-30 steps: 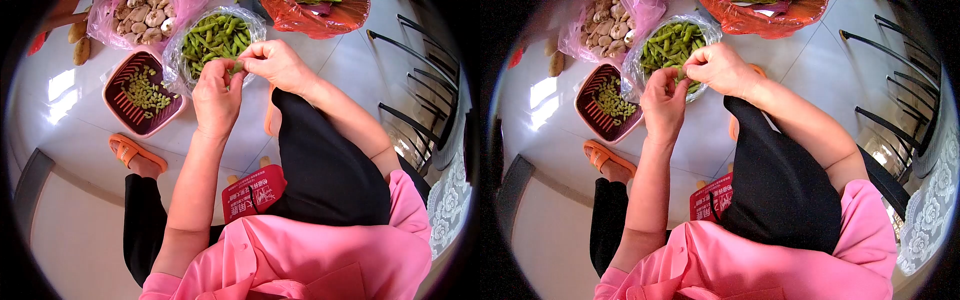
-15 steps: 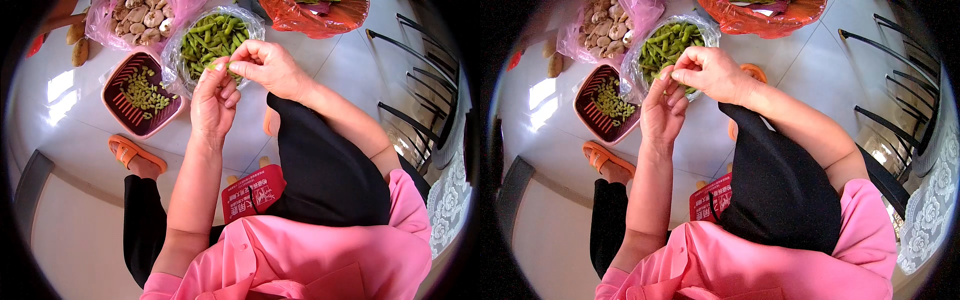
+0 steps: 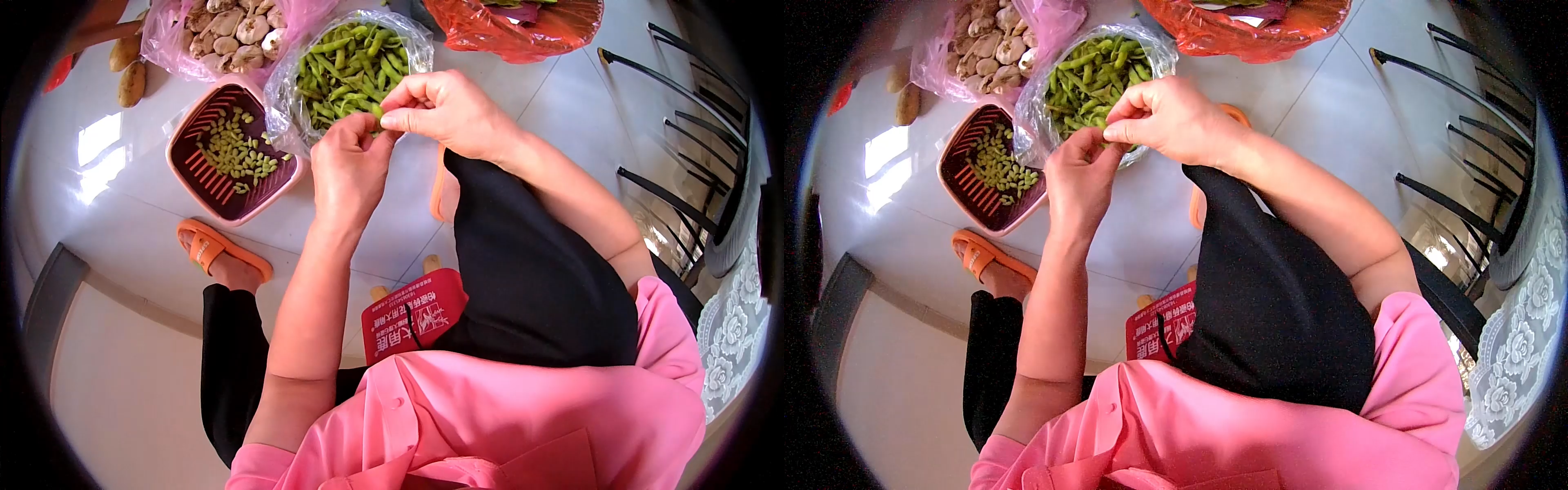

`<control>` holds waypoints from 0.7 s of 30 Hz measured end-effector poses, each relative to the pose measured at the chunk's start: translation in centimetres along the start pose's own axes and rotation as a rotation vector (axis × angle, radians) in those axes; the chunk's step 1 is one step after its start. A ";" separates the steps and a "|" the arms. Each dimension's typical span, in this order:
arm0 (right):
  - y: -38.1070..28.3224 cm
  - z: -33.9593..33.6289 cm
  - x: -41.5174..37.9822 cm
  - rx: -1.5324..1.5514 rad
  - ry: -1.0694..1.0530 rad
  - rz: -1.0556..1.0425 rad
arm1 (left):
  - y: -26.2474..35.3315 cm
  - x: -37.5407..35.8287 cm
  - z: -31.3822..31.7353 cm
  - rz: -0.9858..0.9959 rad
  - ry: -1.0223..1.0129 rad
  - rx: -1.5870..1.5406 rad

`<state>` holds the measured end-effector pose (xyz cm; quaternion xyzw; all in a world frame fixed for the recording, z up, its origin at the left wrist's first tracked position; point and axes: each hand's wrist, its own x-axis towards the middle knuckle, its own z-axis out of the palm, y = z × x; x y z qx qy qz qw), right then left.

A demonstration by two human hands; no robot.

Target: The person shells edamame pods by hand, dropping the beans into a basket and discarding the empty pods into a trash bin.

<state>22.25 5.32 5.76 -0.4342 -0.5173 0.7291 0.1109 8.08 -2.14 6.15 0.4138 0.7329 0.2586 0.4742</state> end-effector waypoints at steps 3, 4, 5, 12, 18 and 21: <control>0.4 0.1 0.1 -0.078 0.034 -0.057 | -0.5 -0.1 0.3 0.076 0.009 0.079; 0.2 0.0 0.0 -0.077 0.034 -0.057 | -0.5 -0.1 0.4 0.145 0.018 0.146; -0.2 -0.1 -0.1 -0.165 0.019 -0.023 | -0.4 -0.1 0.4 0.145 0.018 0.146; -0.4 -0.2 -0.4 -0.330 0.003 -0.002 | 0.3 -0.3 0.2 0.089 -0.112 0.259; -0.8 0.1 -0.5 -0.464 0.016 -0.030 | 0.8 -0.6 0.2 0.024 -0.172 0.208; -0.7 0.7 -0.7 -0.523 0.084 -0.084 | 0.6 -0.6 0.6 0.042 -0.156 0.206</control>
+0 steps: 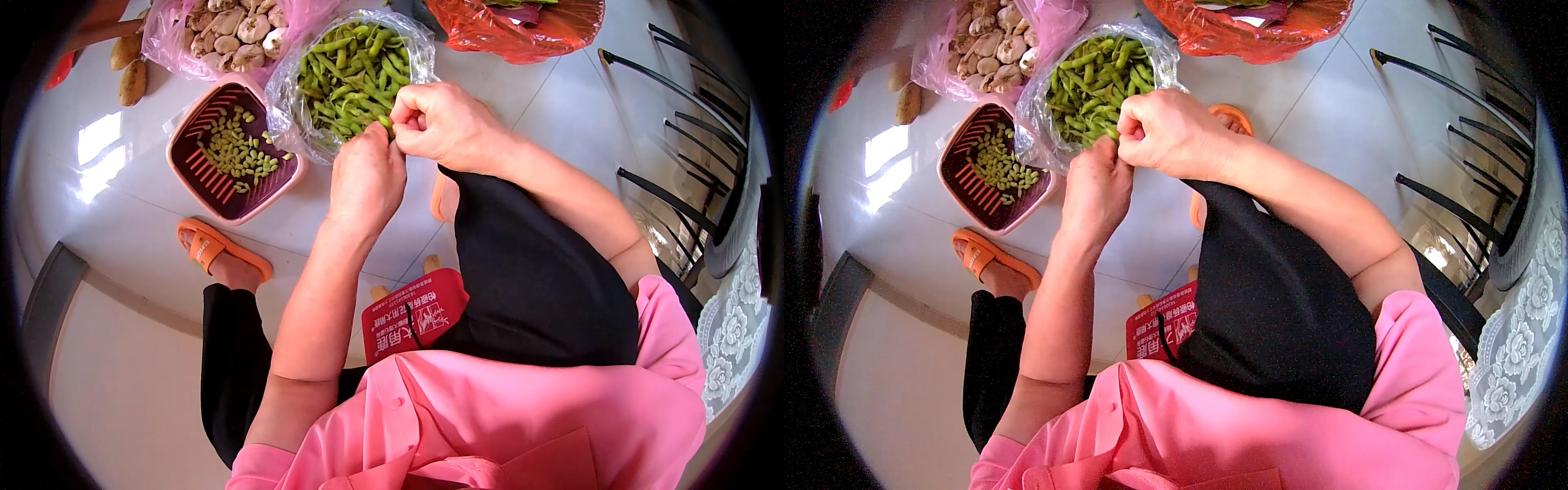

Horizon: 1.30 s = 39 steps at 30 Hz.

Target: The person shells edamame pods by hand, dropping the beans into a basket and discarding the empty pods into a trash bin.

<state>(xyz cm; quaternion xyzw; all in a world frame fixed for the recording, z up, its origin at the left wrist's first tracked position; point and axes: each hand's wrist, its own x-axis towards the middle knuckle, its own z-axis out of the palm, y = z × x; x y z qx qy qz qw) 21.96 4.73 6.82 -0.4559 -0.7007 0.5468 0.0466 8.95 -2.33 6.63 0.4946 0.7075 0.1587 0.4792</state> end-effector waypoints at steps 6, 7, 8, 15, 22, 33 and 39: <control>1.0 0.6 0.5 0.218 0.070 0.003 | -0.2 0.2 -0.1 0.011 0.006 -0.126; 1.1 0.2 0.5 0.218 0.069 0.003 | -0.2 0.3 -0.5 -0.015 -0.053 -0.218; 1.2 -0.4 0.5 0.430 -0.032 0.116 | -0.4 0.4 -0.8 -0.015 -0.052 -0.218; 1.5 -1.0 0.5 0.606 -0.238 0.265 | -2.2 0.8 -1.5 -0.280 -0.519 -1.077; 0.5 -1.3 0.4 -0.072 -0.230 0.103 | -1.2 0.2 -0.4 0.099 -0.140 -0.252; 1.5 -0.5 0.1 0.277 -0.293 0.341 | -2.3 0.4 1.1 0.056 -0.059 -0.606; 1.0 1.0 -0.3 0.334 -0.102 0.196 | -2.5 0.5 2.6 0.026 0.261 -0.702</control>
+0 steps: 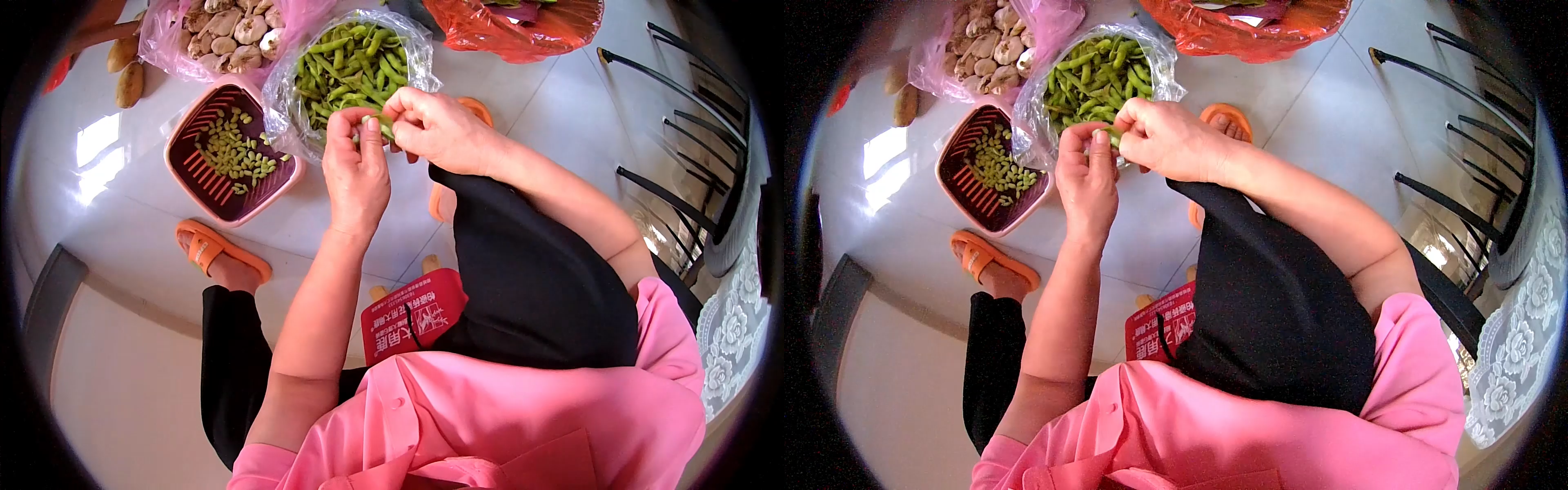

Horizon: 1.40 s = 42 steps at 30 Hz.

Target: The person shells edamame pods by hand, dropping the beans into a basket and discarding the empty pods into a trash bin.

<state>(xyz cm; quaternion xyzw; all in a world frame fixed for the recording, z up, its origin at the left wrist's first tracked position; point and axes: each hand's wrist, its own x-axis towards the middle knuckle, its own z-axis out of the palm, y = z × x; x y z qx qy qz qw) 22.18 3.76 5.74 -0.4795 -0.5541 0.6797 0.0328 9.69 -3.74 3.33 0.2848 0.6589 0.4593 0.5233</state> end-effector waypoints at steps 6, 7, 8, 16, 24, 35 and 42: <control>1.0 -0.2 0.6 -0.150 -0.014 -0.071 | 0.6 -0.4 0.1 0.030 0.034 0.076; 0.9 -0.5 0.5 -0.150 -0.014 -0.071 | 0.8 -0.4 0.2 0.022 0.032 0.068; 0.6 -0.9 0.5 -0.144 -0.071 0.005 | 1.0 -0.5 0.2 0.014 0.030 0.060; 0.3 -0.4 0.2 -0.256 -0.141 -0.118 | 0.6 0.3 -1.0 -0.223 -0.121 -0.256; 0.4 0.1 0.3 -0.686 0.100 -0.398 | 0.0 0.7 -1.4 -0.519 -0.283 -0.675; -7.6 -7.8 -2.1 -0.876 0.909 -0.806 | 5.5 4.1 -11.5 0.148 0.193 -0.031; -6.3 -7.0 -1.3 -0.997 0.760 -0.922 | 2.2 5.0 -13.9 0.127 0.323 0.513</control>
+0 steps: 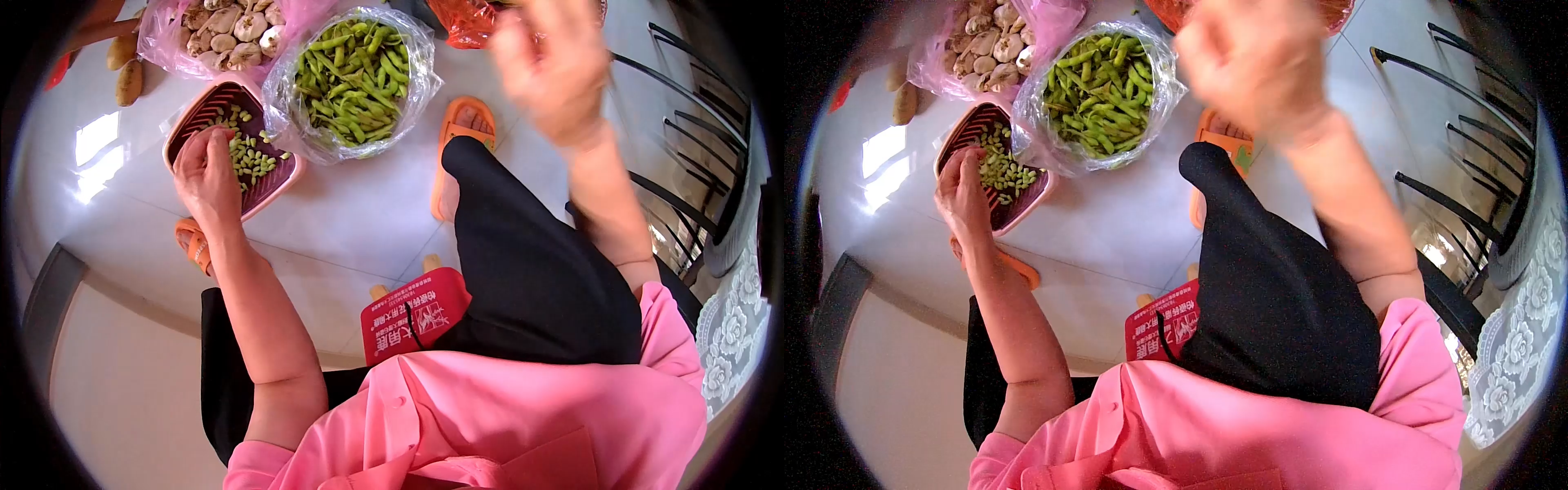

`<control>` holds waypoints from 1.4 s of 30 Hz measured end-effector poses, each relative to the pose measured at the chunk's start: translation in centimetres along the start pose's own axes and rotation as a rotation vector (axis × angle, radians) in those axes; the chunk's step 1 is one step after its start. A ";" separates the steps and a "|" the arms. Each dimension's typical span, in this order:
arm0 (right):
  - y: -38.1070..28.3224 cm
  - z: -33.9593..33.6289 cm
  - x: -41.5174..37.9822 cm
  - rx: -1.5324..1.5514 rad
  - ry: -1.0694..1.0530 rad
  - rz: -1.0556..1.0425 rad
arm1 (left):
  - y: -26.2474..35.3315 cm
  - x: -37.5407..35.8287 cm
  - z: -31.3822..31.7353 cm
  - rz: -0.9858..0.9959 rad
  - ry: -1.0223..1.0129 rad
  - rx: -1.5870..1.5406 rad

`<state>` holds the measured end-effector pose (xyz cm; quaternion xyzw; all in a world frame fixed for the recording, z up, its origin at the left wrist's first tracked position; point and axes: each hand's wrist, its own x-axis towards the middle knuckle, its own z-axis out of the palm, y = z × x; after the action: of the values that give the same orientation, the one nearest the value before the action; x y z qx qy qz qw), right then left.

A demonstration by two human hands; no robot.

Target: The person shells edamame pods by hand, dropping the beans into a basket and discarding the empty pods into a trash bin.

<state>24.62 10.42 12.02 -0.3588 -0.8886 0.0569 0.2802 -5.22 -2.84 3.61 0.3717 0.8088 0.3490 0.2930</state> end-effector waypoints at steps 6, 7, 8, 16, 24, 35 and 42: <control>-1.8 10.2 -5.9 0.334 -0.545 0.321 | 2.3 -1.3 2.1 0.243 0.053 0.081; -1.4 11.4 -6.2 0.284 -0.635 0.364 | 3.7 -1.7 2.5 0.297 0.078 0.098; -1.1 12.5 -6.7 0.283 -0.633 0.369 | 4.0 -2.1 2.9 0.322 0.052 0.058; -0.6 13.2 -7.7 0.305 -0.758 0.509 | 5.3 -6.2 8.0 -0.041 -0.300 -0.412; -2.7 9.0 -6.0 1.158 -0.781 0.914 | 4.6 -7.4 9.2 -0.315 -0.381 -0.574; -3.1 8.4 -5.4 1.137 -0.712 1.036 | 4.6 -7.7 9.2 -0.006 -0.229 -0.103; -3.4 8.4 -5.2 1.035 -0.718 0.953 | 5.3 -8.0 9.1 -0.022 -0.262 -0.051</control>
<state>21.10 5.30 3.63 -0.4846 -0.5355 0.6896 0.0530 7.99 -3.54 4.14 0.3976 0.7584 0.3146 0.4095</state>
